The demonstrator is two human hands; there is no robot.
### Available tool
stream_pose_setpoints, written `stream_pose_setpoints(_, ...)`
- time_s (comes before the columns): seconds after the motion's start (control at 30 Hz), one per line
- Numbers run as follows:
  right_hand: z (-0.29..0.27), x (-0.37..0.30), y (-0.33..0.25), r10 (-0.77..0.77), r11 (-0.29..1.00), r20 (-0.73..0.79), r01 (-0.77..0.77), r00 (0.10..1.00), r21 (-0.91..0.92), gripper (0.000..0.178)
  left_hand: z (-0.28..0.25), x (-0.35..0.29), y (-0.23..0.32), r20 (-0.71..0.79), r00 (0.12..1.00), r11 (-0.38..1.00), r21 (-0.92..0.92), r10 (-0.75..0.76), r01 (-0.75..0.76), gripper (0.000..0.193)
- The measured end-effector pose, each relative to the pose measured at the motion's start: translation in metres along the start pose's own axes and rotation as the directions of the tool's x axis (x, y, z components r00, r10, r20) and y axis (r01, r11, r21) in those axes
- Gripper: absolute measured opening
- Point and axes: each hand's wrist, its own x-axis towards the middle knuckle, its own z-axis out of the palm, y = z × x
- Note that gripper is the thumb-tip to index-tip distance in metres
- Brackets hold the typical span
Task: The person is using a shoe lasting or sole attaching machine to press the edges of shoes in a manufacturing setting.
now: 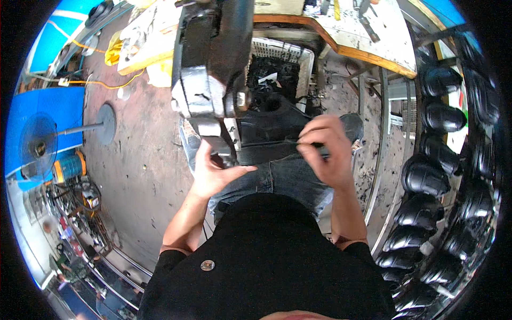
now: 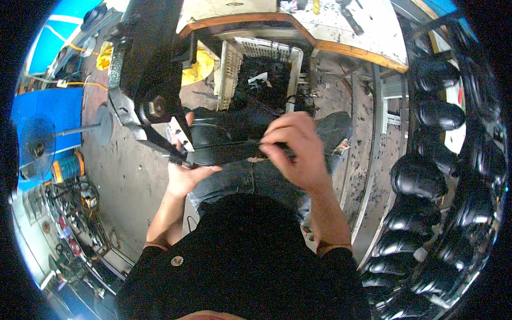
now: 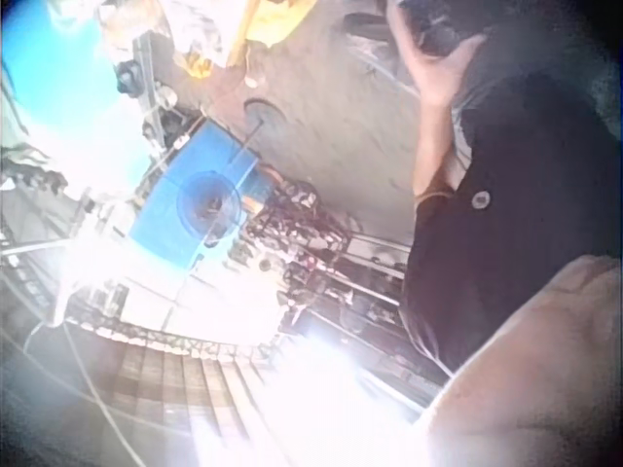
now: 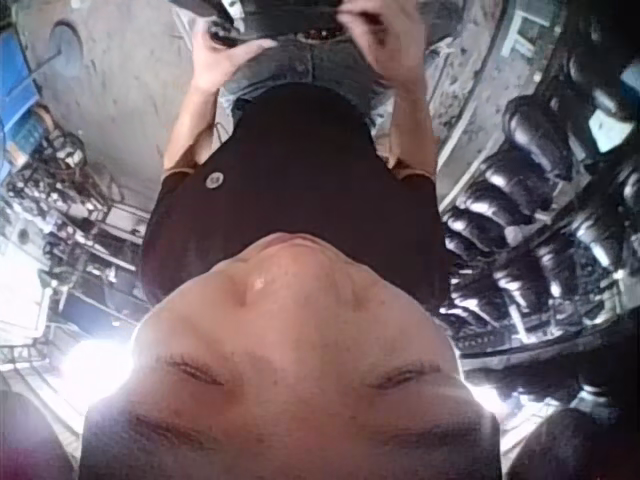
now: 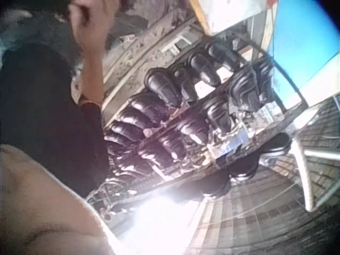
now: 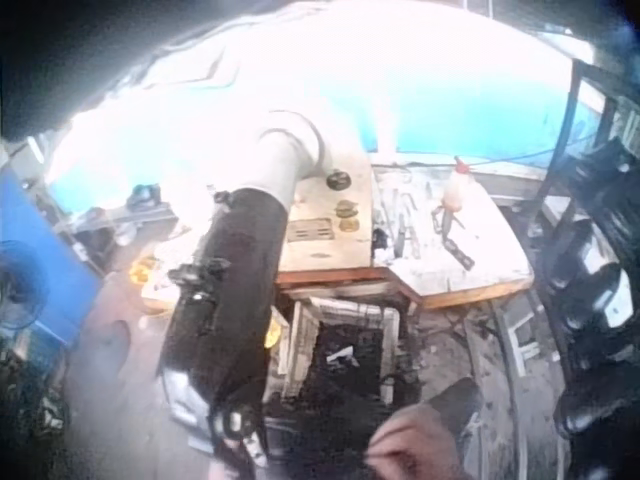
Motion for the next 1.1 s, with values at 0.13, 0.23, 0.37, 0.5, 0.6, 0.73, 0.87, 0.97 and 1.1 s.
stream_pose_setpoints(0.13,-0.031,-0.045,0.031,0.276,0.952,-0.198,-0.239,0.941,0.191,0.041,0.013,0.004,0.008,0.135,0.990,0.980,0.193,0.028,-0.054,0.092)
stream_pose_setpoints(0.23,-0.038,-0.083,0.057,0.570,0.662,-0.123,-0.365,0.812,0.654,0.055,0.029,0.011,0.003,0.112,0.992,0.996,-0.076,0.049,-0.040,0.108)
stream_pose_setpoints(0.37,-0.062,-0.121,0.078,0.719,0.222,0.020,-0.256,0.695,0.941,0.058,0.036,0.011,-0.002,0.114,0.992,0.983,-0.181,0.048,-0.027,0.121)
stream_pose_setpoints(0.5,-0.071,-0.120,0.072,0.728,0.334,-0.073,-0.260,0.682,0.906,0.058,0.033,0.009,-0.010,0.106,0.990,0.960,-0.273,0.089,-0.057,0.121)
stream_pose_setpoints(0.6,-0.071,-0.094,0.041,0.676,0.592,-0.212,-0.349,0.705,0.727,0.067,0.026,0.005,-0.001,0.091,0.987,0.858,-0.488,-0.131,0.159,0.122)
stream_pose_setpoints(0.73,-0.071,-0.072,0.021,0.445,0.861,-0.247,-0.335,0.861,0.384,0.076,0.006,-0.002,-0.024,0.001,0.989,0.840,-0.528,-0.146,0.125,0.126)
stream_pose_setpoints(0.87,-0.073,-0.080,0.021,0.521,0.764,-0.188,-0.357,0.832,0.537,0.081,0.005,0.003,-0.013,0.146,0.988,0.922,-0.373,-0.047,0.099,0.128)
stream_pose_setpoints(0.97,-0.066,-0.103,0.031,0.588,0.676,-0.235,-0.310,0.774,0.669,0.073,0.015,0.007,-0.003,0.290,0.955,0.967,-0.254,0.061,0.015,0.127)
stream_pose_setpoints(1.1,-0.064,-0.094,0.020,0.599,0.630,-0.230,-0.274,0.767,0.726,0.074,-0.001,0.011,-0.012,0.206,0.978,0.956,-0.291,0.020,0.041,0.127)
